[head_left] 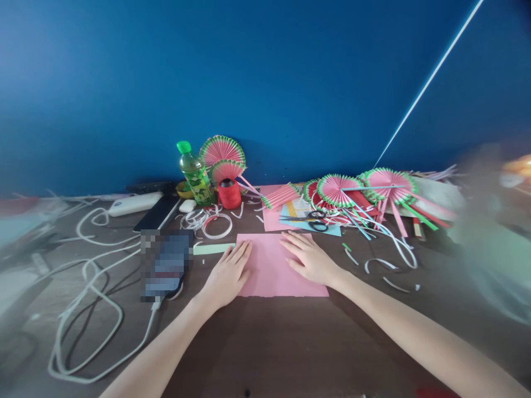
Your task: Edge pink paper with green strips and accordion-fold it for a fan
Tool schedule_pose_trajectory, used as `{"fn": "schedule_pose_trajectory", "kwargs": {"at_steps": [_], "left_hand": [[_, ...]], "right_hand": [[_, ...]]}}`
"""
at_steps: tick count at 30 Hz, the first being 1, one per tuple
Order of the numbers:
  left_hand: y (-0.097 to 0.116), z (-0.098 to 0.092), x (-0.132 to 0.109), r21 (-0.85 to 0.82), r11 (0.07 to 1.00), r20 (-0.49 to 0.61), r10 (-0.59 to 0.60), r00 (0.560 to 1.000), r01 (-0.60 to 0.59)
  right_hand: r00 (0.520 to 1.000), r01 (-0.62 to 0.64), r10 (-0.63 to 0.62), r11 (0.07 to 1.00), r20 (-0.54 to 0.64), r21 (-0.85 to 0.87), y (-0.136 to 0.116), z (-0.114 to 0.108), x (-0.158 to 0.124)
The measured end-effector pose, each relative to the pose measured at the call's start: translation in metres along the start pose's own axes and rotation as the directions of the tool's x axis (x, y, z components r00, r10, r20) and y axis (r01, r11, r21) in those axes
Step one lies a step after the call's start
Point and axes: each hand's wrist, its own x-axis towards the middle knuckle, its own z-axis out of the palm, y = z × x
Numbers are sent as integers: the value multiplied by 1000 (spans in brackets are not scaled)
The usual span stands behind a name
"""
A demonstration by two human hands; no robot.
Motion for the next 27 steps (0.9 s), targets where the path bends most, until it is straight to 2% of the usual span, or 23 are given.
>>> {"fn": "schedule_pose_trajectory", "kwargs": {"at_steps": [6, 16, 19, 22, 25, 27], "left_hand": [[0, 6, 0, 66, 998, -10, 1, 1000, 0], [4, 3, 0, 80, 996, -30, -24, 999, 27], [8, 0, 6, 115, 993, -80, 8, 997, 1], [12, -2, 15, 123, 992, -45, 27, 999, -21], [13, 0, 24, 101, 995, 2, 2, 1000, -2], [11, 3, 26, 106, 993, -26, -52, 998, 55]], "right_hand": [[999, -4, 4, 1000, 36, 17, 2, -1, 0], [998, 10, -11, 1000, 56, 3, 5, 1, 0], [998, 28, -27, 1000, 61, -9, 6, 2, 0], [998, 37, -36, 999, 44, -12, 7, 2, 0], [999, 39, -38, 999, 35, -22, 7, 3, -1], [998, 46, -45, 999, 38, -29, 7, 2, -1]]}}
